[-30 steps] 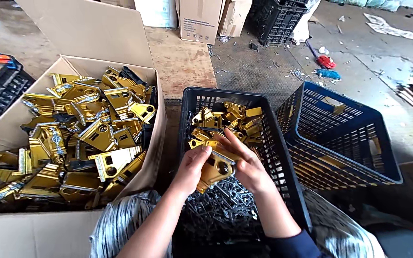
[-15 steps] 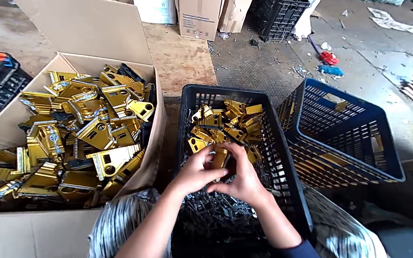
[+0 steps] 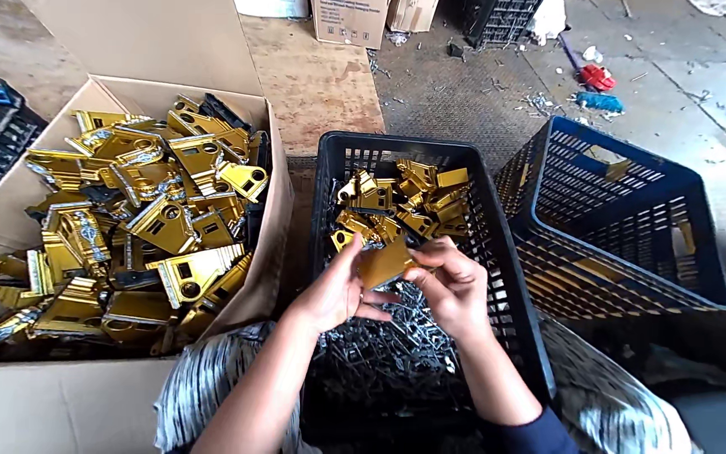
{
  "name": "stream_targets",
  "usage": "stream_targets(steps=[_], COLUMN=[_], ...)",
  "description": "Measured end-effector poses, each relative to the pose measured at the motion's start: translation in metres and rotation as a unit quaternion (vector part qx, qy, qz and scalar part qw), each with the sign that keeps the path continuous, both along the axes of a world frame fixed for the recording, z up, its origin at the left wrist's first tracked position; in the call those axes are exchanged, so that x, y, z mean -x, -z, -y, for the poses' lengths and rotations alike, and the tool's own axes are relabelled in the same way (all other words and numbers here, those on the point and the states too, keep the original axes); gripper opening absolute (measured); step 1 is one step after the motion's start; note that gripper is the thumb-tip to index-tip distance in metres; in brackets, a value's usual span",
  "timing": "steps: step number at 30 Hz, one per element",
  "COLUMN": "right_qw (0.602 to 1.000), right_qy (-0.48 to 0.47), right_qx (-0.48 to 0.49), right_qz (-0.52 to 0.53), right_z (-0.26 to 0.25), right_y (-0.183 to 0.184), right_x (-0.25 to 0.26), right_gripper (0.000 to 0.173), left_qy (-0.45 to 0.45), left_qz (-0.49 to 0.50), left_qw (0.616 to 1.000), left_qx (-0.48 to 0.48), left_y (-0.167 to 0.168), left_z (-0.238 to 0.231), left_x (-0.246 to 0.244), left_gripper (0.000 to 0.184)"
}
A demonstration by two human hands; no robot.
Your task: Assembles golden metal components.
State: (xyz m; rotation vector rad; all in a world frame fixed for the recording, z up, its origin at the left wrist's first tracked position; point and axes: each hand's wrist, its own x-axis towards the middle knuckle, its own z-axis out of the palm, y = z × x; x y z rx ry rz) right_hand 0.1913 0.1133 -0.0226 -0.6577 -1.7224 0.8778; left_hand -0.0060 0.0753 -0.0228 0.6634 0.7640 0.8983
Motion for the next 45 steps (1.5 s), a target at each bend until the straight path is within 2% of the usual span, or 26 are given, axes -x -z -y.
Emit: stream_targets(steps=[1,3,7,9,11,12,13,15,16,17,18,19,20,22,23,26,27,28,30,32,33,35,37,41,43,45], right_qw=[1.000,0.998,0.999,0.998,0.992,0.975,0.939,0.809,0.750,0.713,0.704,0.715,0.731,0.757,0.760,0.704,0.720,0.765,0.866,0.917,0.926,0.916,0.909,0.930,0.922,0.917], right_qy=[-0.008,-0.013,-0.020,-0.030,-0.017,0.013,0.032,-0.006,-0.026,-0.041,-0.049,-0.045,-0.035,-0.020,-0.021,0.010,0.045,0.093,0.208,0.254,0.249,0.224,0.194,0.228,0.219,0.194], right_qx=[-0.029,-0.060,-0.005,0.039,0.118,0.168,0.212,0.269,0.278,0.283,0.287,0.283,0.271,0.264,0.278,0.313,0.292,0.236,0.042,-0.118,-0.160,-0.196,-0.154,-0.187,-0.178,-0.105], right_qz=[-0.004,-0.003,-0.033,-0.041,0.049,0.143,0.269,0.522,0.600,0.640,0.648,0.637,0.625,0.598,0.587,0.638,0.628,0.592,0.453,0.285,0.235,0.270,0.334,0.220,0.265,0.333], right_z=[-0.001,-0.003,-0.014,-0.017,-0.013,-0.010,-0.007,0.004,0.012,0.017,0.020,0.021,0.021,0.024,0.026,0.030,0.034,0.041,0.055,0.053,0.049,0.040,0.033,0.047,0.049,0.047], right_y=[0.001,0.008,0.013,0.022,0.039,0.053,0.067,0.097,0.107,0.110,0.102,0.089,0.073,0.053,0.050,0.030,0.017,0.004,-0.014,-0.014,-0.007,0.009,0.013,0.003,0.012,0.025], right_x=[0.004,0.012,0.015,0.013,0.006,0.002,-0.001,-0.001,0.003,0.006,0.008,0.009,0.007,-0.002,-0.010,-0.031,-0.039,-0.047,-0.058,-0.056,-0.053,-0.049,-0.046,-0.044,-0.041,-0.039], right_gripper=[0.005,0.005,0.014,0.032,0.056,0.058,0.059,0.060,0.055,0.048,0.043,0.041,0.039,0.039,0.040,0.041,0.040,0.037,0.034,0.037,0.039,0.040,0.038,0.043,0.041,0.038], left_qy=[-0.001,-0.021,-0.085,-0.165,-0.222,-0.246,-0.270,-0.315,-0.335,-0.347,-0.351,-0.353,-0.361,-0.388,-0.385,-0.331,-0.332,-0.342,-0.362,-0.331,-0.307,-0.258,-0.232,-0.207,-0.191,-0.190], left_qz=[0.055,0.107,0.094,0.076,0.044,0.013,-0.023,-0.080,-0.096,-0.092,-0.065,-0.024,0.031,0.116,0.135,0.120,0.090,0.061,0.003,-0.021,-0.021,-0.009,-0.004,0.026,0.040,0.021], left_qw=[0.998,0.990,0.988,0.980,0.974,0.969,0.961,0.936,0.923,0.916,0.917,0.922,0.923,0.912,0.912,0.928,0.928,0.927,0.923,0.933,0.941,0.955,0.963,0.972,0.974,0.977], left_qx=[0.042,0.084,0.088,0.079,0.025,-0.017,-0.061,-0.135,-0.161,-0.177,-0.177,-0.159,-0.130,-0.061,-0.051,-0.126,-0.140,-0.140,-0.132,-0.140,-0.140,-0.144,-0.137,-0.111,-0.115,-0.099], left_y=[-0.004,-0.007,-0.009,-0.010,-0.002,0.003,0.006,0.009,0.009,0.009,0.007,0.005,0.004,-0.001,-0.001,0.008,0.008,0.007,0.007,0.007,0.006,0.004,0.005,0.005,0.003,0.003], left_z=[0.001,0.001,0.005,0.000,-0.008,-0.011,-0.013,-0.015,-0.016,-0.016,-0.016,-0.015,-0.013,-0.011,-0.011,-0.013,-0.014,-0.014,-0.013,-0.013,-0.012,-0.008,-0.004,0.002,0.001,-0.001], left_x=[-0.002,-0.005,-0.009,-0.013,-0.010,-0.008,-0.005,-0.002,-0.004,-0.004,-0.004,-0.003,-0.003,-0.004,-0.004,-0.005,-0.007,-0.010,-0.014,-0.013,-0.012,-0.010,-0.010,-0.009,-0.008,-0.007], left_gripper=[0.070,0.061,0.037,0.030,0.036,0.039,0.039,0.042,0.050,0.069,0.089,0.098,0.090,0.045,0.033,0.040,0.042,0.041,0.039,0.043,0.044,0.042,0.040,0.041,0.038,0.035])
